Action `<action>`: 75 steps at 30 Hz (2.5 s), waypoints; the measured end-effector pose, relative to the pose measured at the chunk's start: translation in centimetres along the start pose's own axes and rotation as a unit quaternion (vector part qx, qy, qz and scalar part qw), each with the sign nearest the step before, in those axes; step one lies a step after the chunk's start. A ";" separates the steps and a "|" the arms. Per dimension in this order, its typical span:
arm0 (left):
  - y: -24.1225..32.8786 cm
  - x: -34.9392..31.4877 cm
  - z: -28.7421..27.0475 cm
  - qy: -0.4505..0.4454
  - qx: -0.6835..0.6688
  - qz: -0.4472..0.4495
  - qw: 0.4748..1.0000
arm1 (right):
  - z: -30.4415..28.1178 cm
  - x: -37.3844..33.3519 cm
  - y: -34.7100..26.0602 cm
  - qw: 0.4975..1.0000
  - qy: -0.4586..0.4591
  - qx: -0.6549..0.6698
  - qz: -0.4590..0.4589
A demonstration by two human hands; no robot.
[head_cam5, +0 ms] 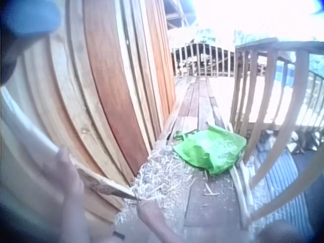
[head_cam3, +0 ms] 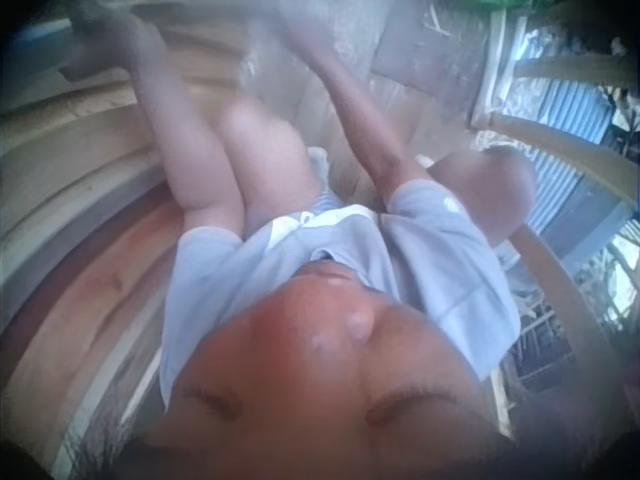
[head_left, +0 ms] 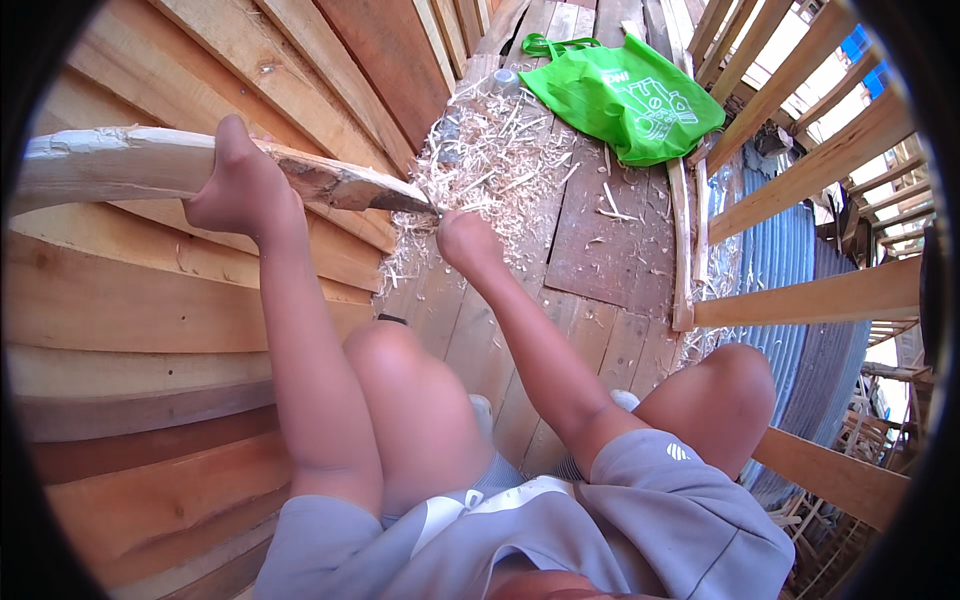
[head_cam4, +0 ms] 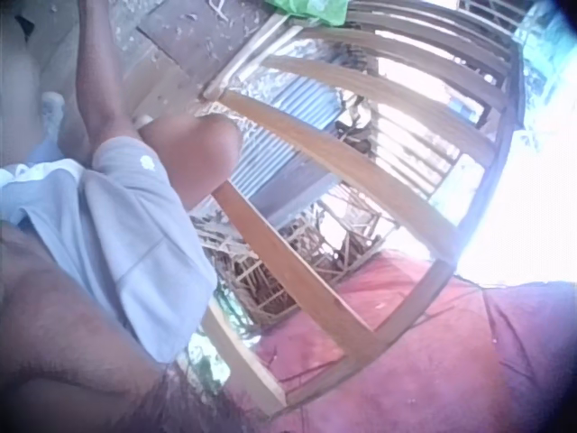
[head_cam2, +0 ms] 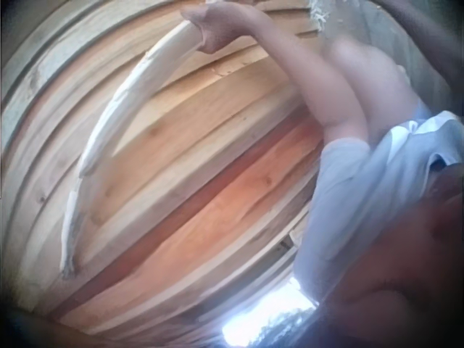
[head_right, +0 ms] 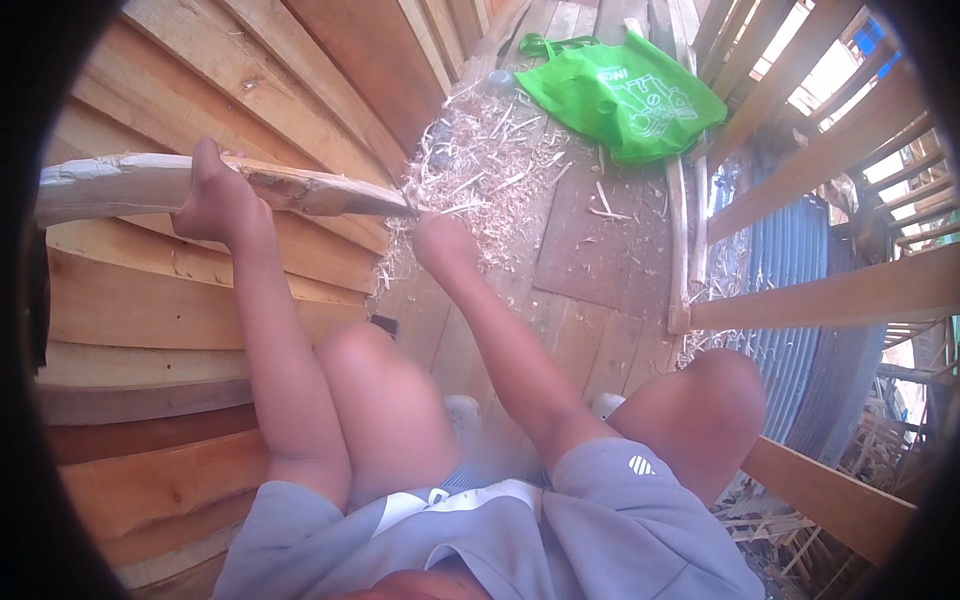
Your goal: The person sits on a wooden floor and uses a knife to shave and shape a long piece of wood held between their legs. They repeatedly scrape the surface to remove shavings, gradually refining the wood's shape.
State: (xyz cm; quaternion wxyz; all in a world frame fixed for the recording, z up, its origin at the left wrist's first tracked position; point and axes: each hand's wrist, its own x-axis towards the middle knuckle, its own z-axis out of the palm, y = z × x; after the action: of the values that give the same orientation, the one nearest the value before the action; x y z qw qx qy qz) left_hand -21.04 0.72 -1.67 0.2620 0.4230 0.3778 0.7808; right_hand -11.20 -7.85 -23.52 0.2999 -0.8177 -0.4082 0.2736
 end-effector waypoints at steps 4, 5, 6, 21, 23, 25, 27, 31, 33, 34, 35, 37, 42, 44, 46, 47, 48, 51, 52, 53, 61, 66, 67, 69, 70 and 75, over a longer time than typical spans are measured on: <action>-0.2 0.5 -0.5 0.012 0.003 0.019 1.000 | -2.1 -2.4 -5.2 0.992 0.003 0.128 0.002; -0.3 0.3 -0.4 0.008 0.001 0.004 1.000 | -1.1 -1.5 -2.9 0.992 0.003 0.124 0.025; -0.2 0.0 0.3 0.005 -0.008 -0.012 1.000 | 0.6 0.3 1.5 0.992 0.008 0.118 0.044; 0.3 -0.5 0.3 0.000 -0.023 0.012 1.000 | 2.7 2.0 6.6 0.997 -0.037 -0.074 0.012; 0.4 -0.3 0.3 0.003 -0.020 -0.010 1.000 | 3.7 2.4 5.8 0.993 -0.056 -0.103 -0.002; 0.4 0.1 0.1 0.006 -0.014 -0.009 1.000 | 2.9 1.3 2.0 0.999 -0.033 -0.022 0.016; 0.3 0.1 0.0 0.001 -0.014 0.008 1.000 | 0.4 0.0 -1.8 0.995 -0.011 0.083 0.046; 0.6 -0.7 0.7 -0.005 -0.008 -0.011 1.000 | 1.7 2.1 6.3 0.994 -0.037 0.075 0.066; 0.5 -0.4 0.3 -0.003 -0.017 0.017 1.000 | 1.2 2.1 5.0 0.998 -0.046 -0.040 -0.021; 0.5 -0.2 0.4 -0.001 -0.007 0.011 1.000 | 0.9 2.2 3.7 0.995 -0.043 -0.079 -0.048; 0.4 -0.2 0.0 0.000 -0.005 0.007 1.000 | 0.3 1.4 1.4 0.989 -0.046 -0.116 -0.075; 0.2 0.4 -0.1 0.010 -0.017 0.006 1.000 | -2.0 -0.3 -3.5 0.999 -0.038 -0.004 -0.013; 0.8 -0.9 0.9 -0.006 -0.017 -0.011 1.000 | 3.0 2.2 6.3 0.994 -0.029 0.049 0.097; 1.2 -0.5 1.4 0.000 -0.025 0.005 1.000 | 3.0 2.9 6.7 0.998 -0.056 0.029 0.025; 0.5 -0.4 0.5 -0.005 -0.002 0.005 1.000 | 2.0 0.9 2.2 0.996 -0.045 0.069 0.037; 0.3 0.0 0.3 -0.002 -0.005 0.013 1.000 | 0.4 0.5 -1.2 0.995 -0.035 0.087 0.032; -0.1 0.4 -0.1 0.001 -0.003 0.017 1.000 | -2.2 -0.9 -4.4 0.992 -0.051 0.104 0.048; -0.1 0.2 0.0 0.004 0.000 -0.001 1.000 | -0.2 0.6 -1.5 0.991 -0.019 0.097 0.091; 0.5 -1.0 1.3 -0.006 -0.015 -0.021 1.000 | 2.9 3.4 6.8 0.998 -0.056 -0.013 0.006; 0.6 -1.0 1.4 -0.005 -0.019 -0.005 1.000 | 2.8 3.6 6.7 0.997 -0.062 -0.038 0.009; 0.2 -0.3 0.6 -0.007 -0.010 0.018 1.000 | -1.7 0.5 -2.7 0.996 -0.057 0.021 0.065; 0.5 -0.6 0.4 -0.054 0.016 -0.010 0.998 | 1.8 1.6 6.0 0.990 -0.071 -0.067 0.099; 0.3 -0.5 0.7 -0.050 0.008 -0.015 0.999 | 1.9 1.9 6.0 0.988 -0.069 -0.078 0.113; 0.1 -0.2 0.8 -0.042 0.003 -0.024 0.999 | 2.4 2.9 5.7 0.982 -0.119 -0.130 0.067; 0.1 -0.2 0.9 -0.043 0.003 -0.020 0.999 | 2.4 3.0 6.1 0.982 -0.119 -0.133 0.068; -0.3 -0.3 1.2 -0.002 -0.019 0.044 0.999 | 2.8 2.2 7.1 0.986 -0.074 -0.090 0.119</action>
State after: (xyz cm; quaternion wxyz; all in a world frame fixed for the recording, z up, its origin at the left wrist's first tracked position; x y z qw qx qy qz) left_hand -19.79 1.09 -1.64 0.2360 0.4358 0.3435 0.7978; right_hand -8.38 -8.74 -30.92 0.1594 -0.8617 -0.3520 0.3290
